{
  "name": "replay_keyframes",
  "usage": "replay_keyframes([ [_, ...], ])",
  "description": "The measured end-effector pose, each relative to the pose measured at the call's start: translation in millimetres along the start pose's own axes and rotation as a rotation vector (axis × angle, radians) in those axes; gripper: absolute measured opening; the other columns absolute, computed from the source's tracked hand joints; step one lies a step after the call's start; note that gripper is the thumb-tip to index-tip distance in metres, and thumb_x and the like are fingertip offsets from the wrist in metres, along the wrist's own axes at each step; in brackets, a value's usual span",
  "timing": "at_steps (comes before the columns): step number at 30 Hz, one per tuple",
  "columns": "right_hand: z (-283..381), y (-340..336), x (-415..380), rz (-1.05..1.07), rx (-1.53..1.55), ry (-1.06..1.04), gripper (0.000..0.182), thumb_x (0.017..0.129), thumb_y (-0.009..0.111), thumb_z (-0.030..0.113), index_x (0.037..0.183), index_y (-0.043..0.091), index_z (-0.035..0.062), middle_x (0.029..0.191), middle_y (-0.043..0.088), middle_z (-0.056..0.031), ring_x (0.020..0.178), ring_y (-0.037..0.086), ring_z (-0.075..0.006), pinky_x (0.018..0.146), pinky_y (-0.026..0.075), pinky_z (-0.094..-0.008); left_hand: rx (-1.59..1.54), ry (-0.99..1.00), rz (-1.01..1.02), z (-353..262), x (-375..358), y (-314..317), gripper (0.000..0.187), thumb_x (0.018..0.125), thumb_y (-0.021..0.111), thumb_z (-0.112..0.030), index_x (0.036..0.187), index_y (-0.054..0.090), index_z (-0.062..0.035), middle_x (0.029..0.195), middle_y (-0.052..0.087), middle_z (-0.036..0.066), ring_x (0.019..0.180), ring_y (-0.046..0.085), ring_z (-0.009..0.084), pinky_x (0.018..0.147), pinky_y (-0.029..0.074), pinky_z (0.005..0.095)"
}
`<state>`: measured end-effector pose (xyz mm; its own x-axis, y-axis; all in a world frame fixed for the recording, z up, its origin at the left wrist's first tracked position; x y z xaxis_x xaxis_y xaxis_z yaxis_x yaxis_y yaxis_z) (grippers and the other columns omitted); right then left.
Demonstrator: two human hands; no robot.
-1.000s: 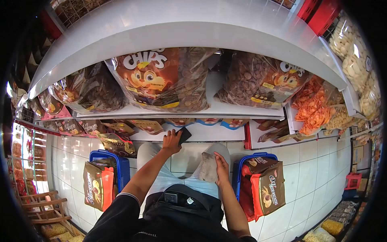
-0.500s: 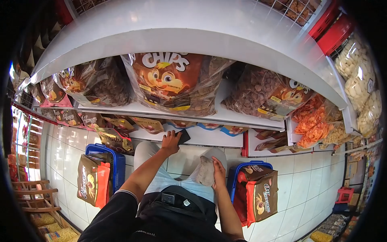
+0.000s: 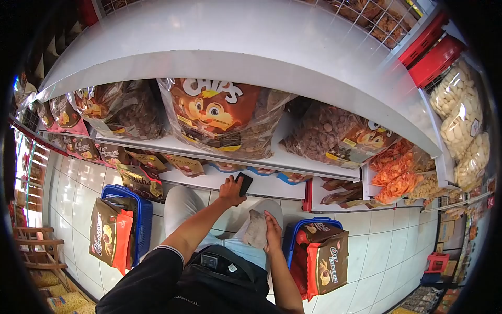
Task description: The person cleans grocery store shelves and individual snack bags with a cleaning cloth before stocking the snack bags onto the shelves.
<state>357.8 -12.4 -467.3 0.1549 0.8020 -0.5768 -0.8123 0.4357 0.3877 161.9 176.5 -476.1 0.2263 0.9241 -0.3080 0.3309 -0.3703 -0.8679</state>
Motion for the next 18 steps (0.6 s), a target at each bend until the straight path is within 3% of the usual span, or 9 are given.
replay_keyframes([
  [10, 11.6, -12.4, -5.1, 0.026, 0.056, 0.008, 0.038, 0.115, 0.066, 0.028, 0.146, 0.070, 0.0070, 0.131, 0.074, -0.0076, 0.114, 0.073, -0.0178, 0.098, 0.061, -0.0324, -0.120, -0.264, -0.056, -12.3, 13.8, 26.1, 0.104, 0.076, 0.094, -0.049, 0.155, 0.039, -0.0108, 0.138, 0.049, 0.025, 0.126, 0.061, 0.0443, 0.098, 0.063, 0.0530],
  [18, 17.6, -31.4, -2.4, 0.038, 0.011, 0.013, 0.036, 0.117, 0.063, 0.028, 0.144, 0.072, 0.0071, 0.136, 0.073, -0.0069, 0.119, 0.070, -0.0163, 0.103, 0.057, -0.0311, -0.115, -0.325, -0.105, -14.3, 11.9, 37.5, 0.104, 0.075, 0.096, -0.043, 0.155, 0.038, -0.0119, 0.137, 0.047, 0.024, 0.127, 0.058, 0.0438, 0.097, 0.062, 0.0518],
])
Point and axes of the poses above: each hand's wrist, its own x-axis towards the middle knuckle, its own y-axis out of the palm, z = x × y, the point moved 9 cm from there along x, towards the middle knuckle
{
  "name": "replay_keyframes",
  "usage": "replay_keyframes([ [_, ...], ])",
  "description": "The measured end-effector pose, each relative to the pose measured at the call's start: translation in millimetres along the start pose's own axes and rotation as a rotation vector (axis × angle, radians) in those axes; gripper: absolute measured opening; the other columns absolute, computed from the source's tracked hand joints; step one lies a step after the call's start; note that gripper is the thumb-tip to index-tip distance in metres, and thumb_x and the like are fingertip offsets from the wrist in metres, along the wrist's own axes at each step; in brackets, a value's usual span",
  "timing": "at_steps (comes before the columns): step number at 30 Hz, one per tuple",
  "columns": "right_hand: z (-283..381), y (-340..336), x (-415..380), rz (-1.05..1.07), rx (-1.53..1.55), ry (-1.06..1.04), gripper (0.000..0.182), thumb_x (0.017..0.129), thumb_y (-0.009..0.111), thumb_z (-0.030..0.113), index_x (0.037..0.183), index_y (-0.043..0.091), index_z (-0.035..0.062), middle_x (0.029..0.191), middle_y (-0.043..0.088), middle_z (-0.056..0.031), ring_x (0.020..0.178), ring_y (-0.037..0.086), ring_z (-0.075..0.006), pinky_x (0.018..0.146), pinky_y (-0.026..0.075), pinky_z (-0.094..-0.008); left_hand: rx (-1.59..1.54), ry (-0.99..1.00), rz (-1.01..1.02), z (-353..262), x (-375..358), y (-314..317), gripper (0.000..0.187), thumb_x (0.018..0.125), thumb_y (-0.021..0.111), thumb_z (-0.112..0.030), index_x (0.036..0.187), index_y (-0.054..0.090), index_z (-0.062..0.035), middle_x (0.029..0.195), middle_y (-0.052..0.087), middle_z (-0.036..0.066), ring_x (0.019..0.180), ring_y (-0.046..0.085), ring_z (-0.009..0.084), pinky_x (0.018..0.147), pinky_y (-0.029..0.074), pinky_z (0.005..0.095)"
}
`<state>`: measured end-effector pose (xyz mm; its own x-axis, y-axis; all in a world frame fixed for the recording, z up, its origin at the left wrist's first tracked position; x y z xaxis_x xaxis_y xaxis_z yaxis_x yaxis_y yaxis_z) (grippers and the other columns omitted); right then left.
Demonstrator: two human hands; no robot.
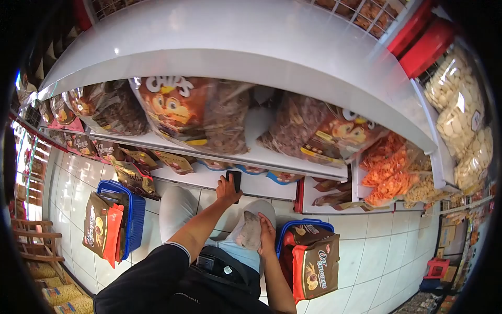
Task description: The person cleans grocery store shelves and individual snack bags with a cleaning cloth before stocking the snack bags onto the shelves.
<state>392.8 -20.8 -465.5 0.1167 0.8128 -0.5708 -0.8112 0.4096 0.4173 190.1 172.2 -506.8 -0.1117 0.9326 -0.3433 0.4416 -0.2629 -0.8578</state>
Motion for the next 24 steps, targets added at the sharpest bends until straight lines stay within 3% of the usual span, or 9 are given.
replay_keyframes([
  [13, -6.0, -15.5, 2.6, -0.020, 0.114, -0.051, 0.032, 0.117, 0.062, 0.023, 0.142, 0.074, 0.0070, 0.131, 0.074, -0.0036, 0.118, 0.068, -0.0127, 0.103, 0.055, -0.0284, 0.114, 0.022, -0.024, -7.0, 10.1, 14.1, 0.106, 0.078, 0.095, -0.046, 0.160, 0.035, -0.0145, 0.142, 0.045, 0.023, 0.126, 0.057, 0.0432, 0.095, 0.061, 0.0508],
  [17, -13.2, -13.9, 5.5, 0.023, 0.127, -0.057, 0.036, 0.116, 0.063, 0.023, 0.149, 0.068, 0.0097, 0.133, 0.074, -0.0068, 0.116, 0.072, -0.0179, 0.101, 0.060, -0.0331, 0.179, 0.050, -0.114, -16.6, -9.4, -12.6, 0.101, 0.082, 0.093, -0.049, 0.160, 0.039, -0.0136, 0.145, 0.047, 0.023, 0.129, 0.057, 0.0422, 0.093, 0.060, 0.0511],
  [20, 4.5, 4.5, -5.3, 0.042, 0.167, -0.120, 0.042, 0.114, 0.062, 0.013, 0.156, 0.060, 0.0113, 0.133, 0.073, -0.0069, 0.116, 0.072, -0.0183, 0.100, 0.060, -0.0333, -0.006, 0.269, -0.196, -27.7, -33.9, -35.6, 0.086, 0.088, 0.090, -0.042, 0.155, 0.046, -0.0110, 0.144, 0.050, 0.024, 0.129, 0.059, 0.0397, 0.090, 0.060, 0.0521],
  [22, 19.5, 19.7, -11.1, 0.068, 0.133, -0.271, 0.052, 0.112, 0.061, 0.005, 0.162, 0.053, 0.0113, 0.137, 0.070, -0.0073, 0.116, 0.072, -0.0191, 0.100, 0.060, -0.0338, -0.349, 0.421, -0.004, -20.0, -51.9, -37.1, 0.078, 0.092, 0.088, -0.035, 0.154, 0.049, -0.0096, 0.144, 0.052, 0.025, 0.128, 0.060, 0.0385, 0.086, 0.061, 0.0518],
  [24, 33.7, 36.8, -21.2, 0.043, -0.269, -0.394, 0.062, 0.109, 0.062, 0.002, 0.168, 0.045, 0.0109, 0.137, 0.070, -0.0094, 0.115, 0.070, -0.0169, 0.099, 0.058, -0.0322, -0.520, 0.529, 0.127, -13.1, -78.8, -53.4, 0.072, 0.096, 0.084, -0.029, 0.156, 0.050, -0.0088, 0.145, 0.052, 0.025, 0.130, 0.061, 0.0374, 0.085, 0.062, 0.0509],
])
Point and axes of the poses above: each hand's wrist, its own x-axis towards the middle knuckle, its own y-axis out of the palm, z = x × y, the point moved 9 cm from there along x, towards the middle knuckle
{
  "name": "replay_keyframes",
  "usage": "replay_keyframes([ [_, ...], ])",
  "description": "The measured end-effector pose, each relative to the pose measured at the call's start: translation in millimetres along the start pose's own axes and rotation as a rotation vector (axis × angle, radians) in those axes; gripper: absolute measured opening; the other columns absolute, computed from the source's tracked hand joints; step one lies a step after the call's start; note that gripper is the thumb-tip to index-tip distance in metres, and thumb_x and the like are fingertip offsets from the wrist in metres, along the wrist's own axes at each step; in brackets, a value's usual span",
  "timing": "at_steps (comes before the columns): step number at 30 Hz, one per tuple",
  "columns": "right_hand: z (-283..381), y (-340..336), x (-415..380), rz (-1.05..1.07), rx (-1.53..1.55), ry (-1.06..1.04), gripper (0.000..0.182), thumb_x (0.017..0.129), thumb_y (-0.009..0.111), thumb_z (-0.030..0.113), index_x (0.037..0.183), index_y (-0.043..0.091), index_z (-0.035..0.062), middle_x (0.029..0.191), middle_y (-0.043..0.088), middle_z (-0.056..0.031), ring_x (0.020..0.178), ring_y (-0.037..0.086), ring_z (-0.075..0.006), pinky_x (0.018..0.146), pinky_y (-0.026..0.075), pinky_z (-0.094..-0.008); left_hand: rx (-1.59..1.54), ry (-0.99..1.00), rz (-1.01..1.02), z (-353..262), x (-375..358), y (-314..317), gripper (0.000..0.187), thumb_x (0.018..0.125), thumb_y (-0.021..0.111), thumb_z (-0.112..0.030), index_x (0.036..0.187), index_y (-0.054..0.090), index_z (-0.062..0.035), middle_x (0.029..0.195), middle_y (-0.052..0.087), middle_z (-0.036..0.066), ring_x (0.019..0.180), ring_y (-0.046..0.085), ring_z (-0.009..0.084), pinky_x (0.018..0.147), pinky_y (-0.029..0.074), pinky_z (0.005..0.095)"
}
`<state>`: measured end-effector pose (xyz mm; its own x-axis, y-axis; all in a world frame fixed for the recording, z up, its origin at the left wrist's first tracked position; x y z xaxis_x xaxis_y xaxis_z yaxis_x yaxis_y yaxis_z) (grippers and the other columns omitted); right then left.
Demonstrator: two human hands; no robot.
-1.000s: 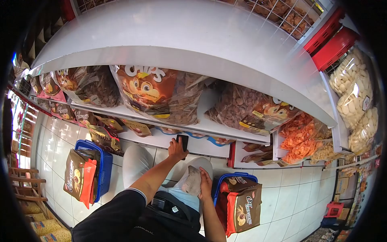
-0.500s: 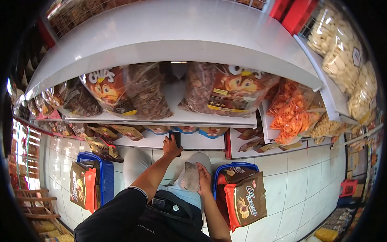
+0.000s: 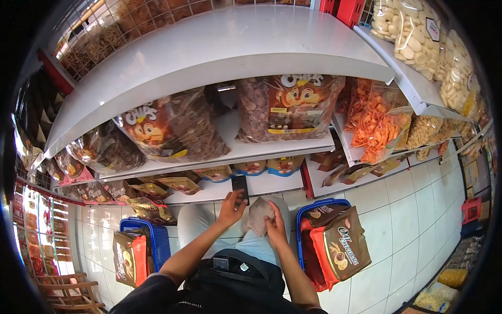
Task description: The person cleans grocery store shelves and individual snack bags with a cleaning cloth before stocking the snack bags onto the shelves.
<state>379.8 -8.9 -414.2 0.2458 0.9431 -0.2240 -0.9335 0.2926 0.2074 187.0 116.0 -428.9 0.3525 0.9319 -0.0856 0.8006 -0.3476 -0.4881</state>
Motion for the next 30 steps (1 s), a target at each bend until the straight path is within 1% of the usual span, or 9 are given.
replay_keyframes([
  [5, 108.2, 103.6, -29.2, 0.242, -0.575, -0.153, 0.082, 0.104, 0.066, 0.001, 0.176, 0.029, 0.0112, 0.135, 0.067, -0.0230, 0.111, 0.072, -0.0303, 0.097, 0.059, -0.0428, -0.311, 0.013, 0.137, -92.7, -86.4, -51.9, 0.072, 0.108, 0.071, -0.021, 0.170, 0.036, -0.0088, 0.160, 0.049, 0.022, 0.144, 0.058, 0.0332, 0.103, 0.061, 0.0429],
  [6, 131.2, 133.5, -41.3, 0.297, -0.652, -0.385, 0.083, 0.103, 0.067, 0.002, 0.176, 0.028, 0.0114, 0.134, 0.067, -0.0254, 0.111, 0.071, -0.0353, 0.098, 0.059, -0.0463, -0.398, -0.036, 0.169, -71.6, -98.5, -46.6, 0.075, 0.112, 0.065, -0.021, 0.174, 0.025, -0.0046, 0.170, 0.039, 0.020, 0.154, 0.048, 0.0338, 0.120, 0.048, 0.0421],
  [7, 149.1, 159.5, -57.6, 0.347, -0.726, -0.614, 0.085, 0.102, 0.068, 0.003, 0.176, 0.026, 0.0116, 0.133, 0.066, -0.0279, 0.111, 0.071, -0.0402, 0.098, 0.059, -0.0498, -0.458, -0.007, 0.110, -70.1, -107.3, -57.8, 0.075, 0.113, 0.064, -0.022, 0.174, 0.024, -0.0036, 0.171, 0.038, 0.021, 0.155, 0.047, 0.0348, 0.121, 0.048, 0.0430],
  [11, 155.0, 205.5, -86.1, 0.415, -0.799, -0.675, 0.088, 0.100, 0.072, 0.007, 0.176, 0.027, 0.0117, 0.141, 0.064, -0.0262, 0.125, 0.064, -0.0486, 0.106, 0.055, -0.0561, -0.500, 0.047, -0.026, -56.4, -140.6, -101.3, 0.073, 0.117, 0.058, -0.026, 0.174, 0.021, -0.0016, 0.172, 0.038, 0.021, 0.156, 0.043, 0.0327, 0.127, 0.038, 0.0456],
  [13, 158.8, 216.0, -98.2, 0.408, -0.746, -0.681, 0.090, 0.099, 0.074, 0.008, 0.176, 0.028, 0.0118, 0.142, 0.063, -0.0247, 0.131, 0.061, -0.0483, 0.109, 0.053, -0.0561, -0.591, -0.034, -0.036, -60.9, -158.4, -118.3, 0.072, 0.117, 0.058, -0.027, 0.174, 0.022, -0.0014, 0.172, 0.038, 0.020, 0.157, 0.041, 0.0313, 0.127, 0.037, 0.0451],
  [18, 141.5, 221.5, -104.1, 0.424, -0.615, -0.533, 0.066, 0.094, 0.083, 0.006, 0.153, 0.055, 0.0050, 0.139, 0.065, -0.0195, 0.127, 0.067, -0.0367, 0.106, 0.057, -0.0443, -0.645, -0.143, -0.031, -50.4, -186.5, -136.4, 0.064, 0.118, 0.058, -0.032, 0.168, 0.036, 0.0012, 0.138, 0.063, 0.009, 0.102, 0.058, 0.0121, 0.089, 0.052, 0.0286],
  [23, 133.2, 204.8, -94.1, 0.384, -0.412, -0.231, 0.060, 0.091, 0.085, 0.001, 0.146, 0.060, 0.0078, 0.134, 0.067, -0.0095, 0.122, 0.069, -0.0190, 0.099, 0.059, -0.0350, -0.401, -0.072, 0.030, -59.4, -191.1, -139.2, 0.057, 0.120, 0.053, -0.033, 0.161, 0.041, 0.0046, 0.129, 0.069, 0.016, 0.107, 0.066, 0.0198, 0.091, 0.055, 0.0376],
  [28, 127.8, 189.3, -82.2, 0.334, -0.244, -0.210, 0.060, 0.092, 0.083, 0.001, 0.147, 0.060, 0.0078, 0.138, 0.068, -0.0060, 0.125, 0.069, -0.0193, 0.106, 0.059, -0.0359, -0.298, -0.017, 0.117, -102.1, -186.3, -128.0, 0.045, 0.121, 0.046, -0.030, 0.147, 0.048, 0.0074, 0.134, 0.068, 0.026, 0.123, 0.069, 0.0347, 0.105, 0.053, 0.0443],
  [30, 137.5, 191.0, -84.7, 0.367, -0.194, -0.208, 0.064, 0.094, 0.080, -0.002, 0.153, 0.056, 0.0063, 0.143, 0.064, -0.0079, 0.130, 0.066, -0.0191, 0.107, 0.058, -0.0351, -0.270, 0.032, 0.101, -111.2, -183.1, -129.2, 0.051, 0.121, 0.047, -0.031, 0.155, 0.044, 0.0067, 0.142, 0.065, 0.028, 0.129, 0.066, 0.0367, 0.109, 0.051, 0.0445],
])
Point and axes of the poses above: each hand's wrist, its own x-axis towards the middle knuckle, its own y-axis out of the palm, z = x × y, the point moved 9 cm from there along x, towards the middle knuckle
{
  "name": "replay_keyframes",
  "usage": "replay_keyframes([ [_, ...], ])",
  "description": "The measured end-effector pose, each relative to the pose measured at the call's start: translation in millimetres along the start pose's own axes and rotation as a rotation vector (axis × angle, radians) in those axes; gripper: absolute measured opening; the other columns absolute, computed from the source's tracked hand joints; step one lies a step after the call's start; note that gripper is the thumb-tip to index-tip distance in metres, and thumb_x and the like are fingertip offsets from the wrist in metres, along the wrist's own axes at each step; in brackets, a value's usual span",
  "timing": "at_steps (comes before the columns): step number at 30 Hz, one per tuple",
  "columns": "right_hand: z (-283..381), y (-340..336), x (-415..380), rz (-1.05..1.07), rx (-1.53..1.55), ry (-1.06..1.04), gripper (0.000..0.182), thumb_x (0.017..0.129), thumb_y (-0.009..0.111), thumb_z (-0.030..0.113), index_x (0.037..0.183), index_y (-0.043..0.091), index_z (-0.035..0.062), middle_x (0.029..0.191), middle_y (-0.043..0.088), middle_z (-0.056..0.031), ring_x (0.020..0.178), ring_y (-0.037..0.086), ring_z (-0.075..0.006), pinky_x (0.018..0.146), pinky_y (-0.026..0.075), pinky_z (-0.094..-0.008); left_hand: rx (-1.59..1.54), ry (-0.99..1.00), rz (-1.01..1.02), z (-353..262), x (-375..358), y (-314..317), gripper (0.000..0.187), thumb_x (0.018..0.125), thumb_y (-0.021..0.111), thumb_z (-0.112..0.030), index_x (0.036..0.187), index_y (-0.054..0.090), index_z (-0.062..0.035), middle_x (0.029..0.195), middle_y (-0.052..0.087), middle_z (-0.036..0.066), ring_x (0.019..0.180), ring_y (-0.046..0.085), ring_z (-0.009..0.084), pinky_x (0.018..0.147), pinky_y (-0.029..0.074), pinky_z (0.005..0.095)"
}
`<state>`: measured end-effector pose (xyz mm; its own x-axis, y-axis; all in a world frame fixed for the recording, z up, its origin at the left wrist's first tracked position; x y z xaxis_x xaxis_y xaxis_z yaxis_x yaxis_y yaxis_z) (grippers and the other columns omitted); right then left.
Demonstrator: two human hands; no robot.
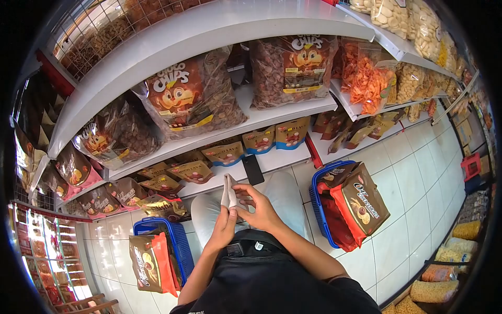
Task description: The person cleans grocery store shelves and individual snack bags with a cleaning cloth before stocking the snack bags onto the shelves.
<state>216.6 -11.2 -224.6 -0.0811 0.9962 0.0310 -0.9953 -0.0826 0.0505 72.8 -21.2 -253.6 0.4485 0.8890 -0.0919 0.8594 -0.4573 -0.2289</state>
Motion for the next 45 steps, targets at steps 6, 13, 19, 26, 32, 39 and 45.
replay_keyframes([
  [6, 29.0, -2.6, -5.6, -0.047, 0.078, 0.047, 0.051, 0.102, 0.071, -0.002, 0.153, 0.062, 0.0025, 0.133, 0.072, -0.0085, 0.116, 0.071, -0.0159, 0.099, 0.060, -0.0315, -0.081, 0.105, -0.051, -31.6, 7.9, -6.2, 0.071, 0.119, 0.049, -0.036, 0.174, 0.024, 0.0015, 0.160, 0.055, 0.030, 0.139, 0.062, 0.0374, 0.114, 0.048, 0.0431],
  [13, 65.0, -22.7, 1.5, -0.064, -0.041, -0.073, 0.044, 0.107, 0.066, -0.003, 0.150, 0.063, 0.0028, 0.117, 0.075, -0.0029, 0.100, 0.066, -0.0054, 0.084, 0.053, -0.0215, -0.440, -0.039, -0.367, -17.0, 3.3, -26.7, 0.054, 0.119, 0.055, -0.030, 0.162, 0.050, 0.0020, 0.144, 0.067, 0.010, 0.123, 0.065, 0.0163, 0.103, 0.053, 0.0333],
  [19, 16.5, -40.7, -6.7, -0.164, 0.568, 0.403, 0.068, 0.113, 0.068, 0.027, 0.172, 0.036, 0.0201, 0.145, 0.063, -0.0127, 0.128, 0.064, -0.0195, 0.106, 0.056, -0.0364, -0.484, -0.028, -0.373, -36.4, -6.0, -54.1, 0.038, 0.118, 0.055, -0.022, 0.142, 0.067, 0.0046, 0.130, 0.074, 0.011, 0.119, 0.067, 0.0174, 0.107, 0.051, 0.0338],
  [26, 50.9, -14.5, -28.8, 0.162, 0.651, 0.310, 0.100, 0.108, 0.067, 0.003, 0.182, 0.005, 0.0282, 0.173, 0.041, -0.0122, 0.146, 0.053, -0.0193, 0.115, 0.051, -0.0346, -0.790, -0.224, -0.468, 8.0, -9.1, -78.5, 0.029, 0.115, 0.063, -0.027, 0.125, 0.073, -0.0006, 0.115, 0.079, 0.011, 0.105, 0.076, 0.0206, 0.090, 0.062, 0.0353],
  [32, -2.2, -39.5, -17.3, 0.272, 0.235, 0.338, 0.064, 0.106, 0.062, -0.002, 0.168, 0.050, 0.0103, 0.167, 0.056, -0.0116, 0.147, 0.056, -0.0173, 0.118, 0.047, -0.0311, -0.929, -0.375, -0.300, 9.0, -2.5, -59.5, 0.043, 0.112, 0.069, -0.028, 0.144, 0.062, -0.0005, 0.114, 0.076, 0.010, 0.091, 0.077, 0.0230, 0.080, 0.064, 0.0356],
  [39, 0.7, -35.4, -19.5, 0.197, 0.103, 0.113, 0.062, 0.103, 0.083, 0.024, 0.157, 0.060, 0.0025, 0.157, 0.064, -0.0116, 0.147, 0.055, -0.0183, 0.120, 0.045, -0.0366, -0.507, -0.231, -0.081, -40.6, 17.6, -12.3, 0.055, 0.109, 0.071, -0.013, 0.159, 0.051, -0.0006, 0.118, 0.067, 0.012, 0.078, 0.069, 0.0164, 0.061, 0.059, 0.0311],
  [45, -119.7, -71.9, -27.5, -0.110, 0.477, 0.374, 0.048, 0.104, 0.083, 0.022, 0.144, 0.066, 0.0010, 0.126, 0.075, -0.0040, 0.112, 0.069, -0.0121, 0.097, 0.058, -0.0323, -0.356, -0.048, -0.238, 32.3, 95.8, 18.9, 0.025, 0.109, 0.063, -0.004, 0.132, 0.071, 0.0001, 0.108, 0.076, 0.010, 0.084, 0.075, 0.0171, 0.066, 0.060, 0.0296],
])
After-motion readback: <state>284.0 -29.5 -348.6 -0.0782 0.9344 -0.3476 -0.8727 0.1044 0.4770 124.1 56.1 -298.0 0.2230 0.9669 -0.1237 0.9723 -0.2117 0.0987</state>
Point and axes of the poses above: each hand's wrist, its own x-axis towards the middle knuckle, its own y-axis out of the palm, z = x × y, the point moved 9 cm from there along x, towards the middle knuckle
